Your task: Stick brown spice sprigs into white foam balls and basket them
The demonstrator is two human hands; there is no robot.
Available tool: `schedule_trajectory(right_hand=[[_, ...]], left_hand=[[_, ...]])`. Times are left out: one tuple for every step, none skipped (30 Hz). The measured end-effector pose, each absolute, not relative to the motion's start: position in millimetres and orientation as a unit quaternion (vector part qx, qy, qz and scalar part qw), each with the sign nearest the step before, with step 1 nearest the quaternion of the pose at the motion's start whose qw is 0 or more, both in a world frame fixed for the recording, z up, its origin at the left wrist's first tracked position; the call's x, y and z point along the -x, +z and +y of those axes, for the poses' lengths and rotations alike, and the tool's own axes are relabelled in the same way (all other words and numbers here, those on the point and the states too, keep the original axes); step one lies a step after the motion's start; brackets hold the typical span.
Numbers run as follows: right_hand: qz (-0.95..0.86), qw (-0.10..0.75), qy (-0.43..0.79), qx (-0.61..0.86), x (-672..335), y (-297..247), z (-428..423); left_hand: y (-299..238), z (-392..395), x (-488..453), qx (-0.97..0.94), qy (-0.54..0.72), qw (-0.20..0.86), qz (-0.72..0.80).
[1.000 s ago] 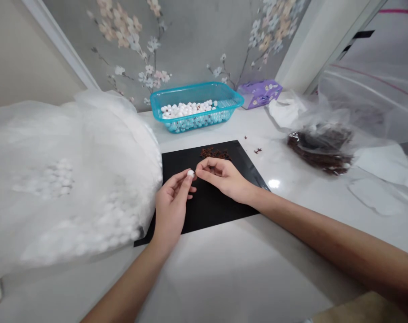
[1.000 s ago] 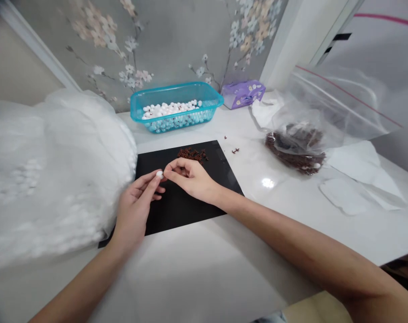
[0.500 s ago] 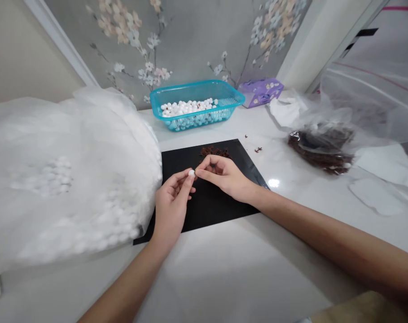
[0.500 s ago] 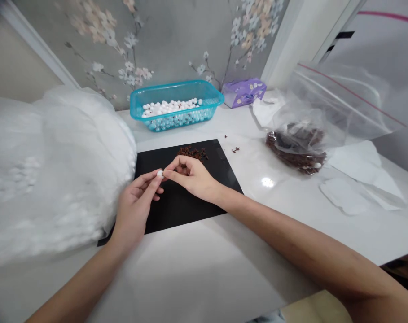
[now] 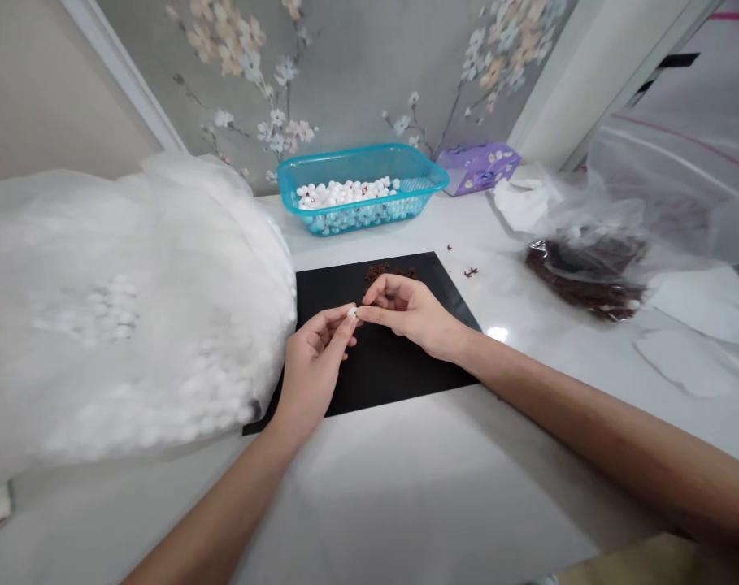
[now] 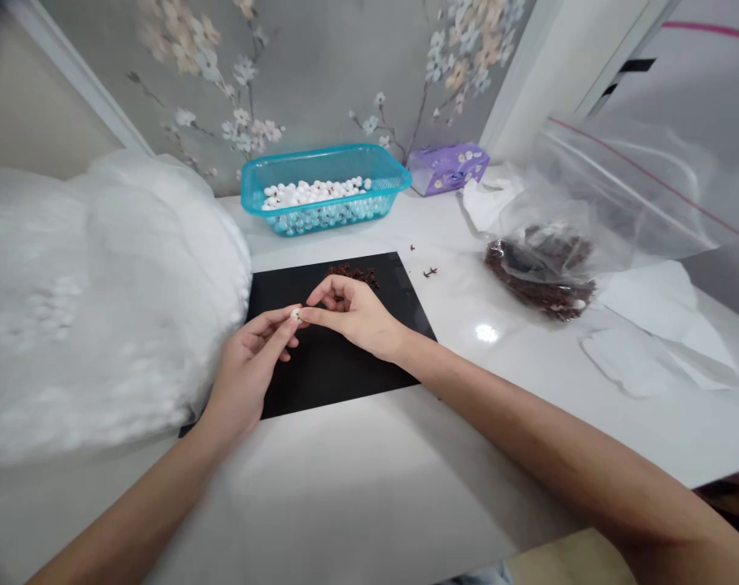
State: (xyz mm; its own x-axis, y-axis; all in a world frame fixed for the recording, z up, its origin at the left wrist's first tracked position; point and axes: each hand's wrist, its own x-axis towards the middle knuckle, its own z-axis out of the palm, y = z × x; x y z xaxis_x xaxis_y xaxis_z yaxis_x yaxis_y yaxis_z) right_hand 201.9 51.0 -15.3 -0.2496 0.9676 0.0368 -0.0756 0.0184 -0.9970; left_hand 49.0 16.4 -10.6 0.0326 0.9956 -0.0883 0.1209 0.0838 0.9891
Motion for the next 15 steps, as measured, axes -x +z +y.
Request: schedule_trajectory(right_hand=[[-0.552, 0.458, 0.561, 0.413, -201.9, -15.5, 50.5], [-0.557, 0.458, 0.554, 0.416, -201.9, -15.7, 49.8], [-0.561, 0.458, 0.549, 0.417, -201.7, -16.0, 49.0], [-0.565, 0.458, 0.545, 0.418, -201.5, -16.2, 48.2], [-0.571, 0.458, 0.538, 0.419, -201.2, -16.1, 47.5], [-0.579, 0.457, 0.527, 0.422, -200.7, -15.4, 46.9], [-0.591, 0.457, 0.509, 0.428, -200.2, -13.6, 46.5], [-0.607, 0.453, 0.484, 0.438, -199.3, -10.6, 46.1], [-0.628, 0.449, 0.451, 0.449, -197.9, -5.9, 45.7], [-0.652, 0.443, 0.413, 0.455, -195.8, 0.3, 45.0], [-0.679, 0.438, 0.372, 0.456, -192.7, 8.1, 44.0], [-0.709, 0.433, 0.330, 0.448, -188.2, 17.1, 42.8], [-0.743, 0.425, 0.289, 0.428, -182.3, 26.7, 41.4], [-0.776, 0.413, 0.249, 0.407, -174.7, 36.3, 40.2], [-0.810, 0.392, 0.211, 0.383, -165.5, 45.3, 39.6]], left_hand=[[-10.8, 16.3, -48.8, -0.516, 0.438, 0.502, 0.539], [-11.1, 16.2, -48.7, -0.516, 0.438, 0.504, 0.536], [-11.3, 16.0, -48.6, -0.515, 0.440, 0.506, 0.534], [-11.6, 15.8, -48.6, -0.514, 0.442, 0.508, 0.532], [-11.8, 15.6, -48.7, -0.513, 0.443, 0.508, 0.531], [-12.0, 15.4, -48.9, -0.511, 0.446, 0.508, 0.531], [-12.2, 15.2, -49.2, -0.508, 0.450, 0.507, 0.531], [-12.3, 15.0, -49.5, -0.503, 0.454, 0.508, 0.532], [-12.2, 14.9, -50.0, -0.498, 0.459, 0.509, 0.531], [-12.0, 14.8, -50.5, -0.494, 0.463, 0.513, 0.528], [-11.7, 14.7, -51.0, -0.494, 0.467, 0.516, 0.521], [-11.2, 14.4, -51.4, -0.499, 0.469, 0.519, 0.512], [-10.7, 14.1, -51.8, -0.506, 0.471, 0.516, 0.505], [-10.2, 13.6, -52.0, -0.511, 0.475, 0.507, 0.506], [-9.7, 13.0, -52.1, -0.511, 0.480, 0.495, 0.514]])
